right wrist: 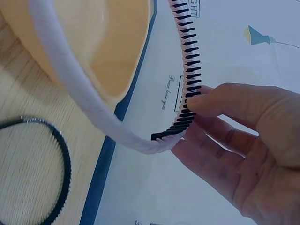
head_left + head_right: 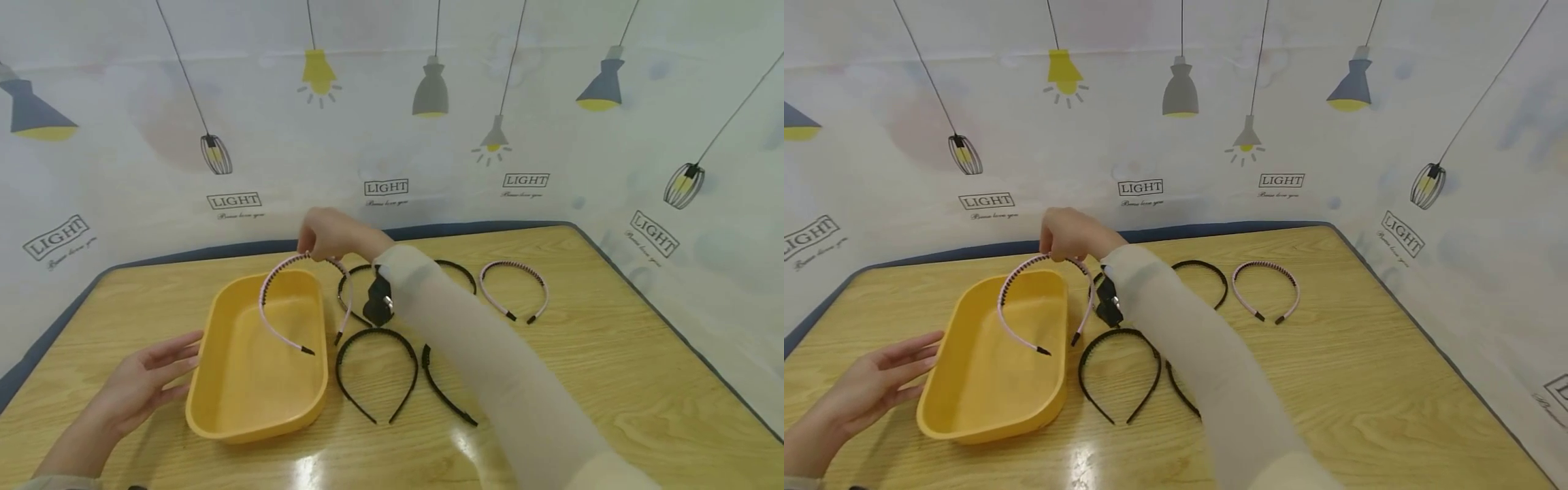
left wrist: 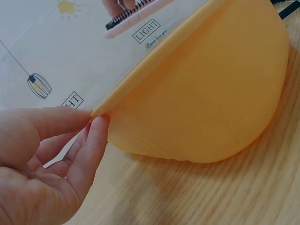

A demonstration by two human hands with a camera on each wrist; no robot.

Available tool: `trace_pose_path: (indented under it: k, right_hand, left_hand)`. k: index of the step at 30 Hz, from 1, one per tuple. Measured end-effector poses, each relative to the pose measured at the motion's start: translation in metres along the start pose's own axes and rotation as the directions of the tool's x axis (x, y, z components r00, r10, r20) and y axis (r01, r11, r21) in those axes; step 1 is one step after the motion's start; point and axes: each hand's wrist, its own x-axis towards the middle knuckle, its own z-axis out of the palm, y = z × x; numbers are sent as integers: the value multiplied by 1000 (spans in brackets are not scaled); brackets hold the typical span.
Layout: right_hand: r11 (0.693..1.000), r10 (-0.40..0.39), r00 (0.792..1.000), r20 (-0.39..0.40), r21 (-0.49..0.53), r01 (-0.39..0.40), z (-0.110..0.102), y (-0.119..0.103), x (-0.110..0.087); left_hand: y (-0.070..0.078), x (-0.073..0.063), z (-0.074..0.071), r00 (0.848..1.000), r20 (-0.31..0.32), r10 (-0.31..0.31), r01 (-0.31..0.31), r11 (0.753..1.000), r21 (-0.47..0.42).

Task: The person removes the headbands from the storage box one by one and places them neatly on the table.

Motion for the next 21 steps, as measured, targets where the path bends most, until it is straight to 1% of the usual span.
trace_pose_path:
  k: [5,13,21]
  right_hand:
    - [1000,-1,1000,-1,6,1,-7,16,-11]
    - [999,43,999,-8,20,-43,-15,45,-27]
    - [995,98,995,-21,39,-97,-21,70,-49]
  left_hand:
    - [-1,0,-1,1000,0,-1,1,1000,7]
    - [-5,0,-4,999,34,38,-38,999,-6]
    - [-3,2,-4,999,24,22,-22,1000,7]
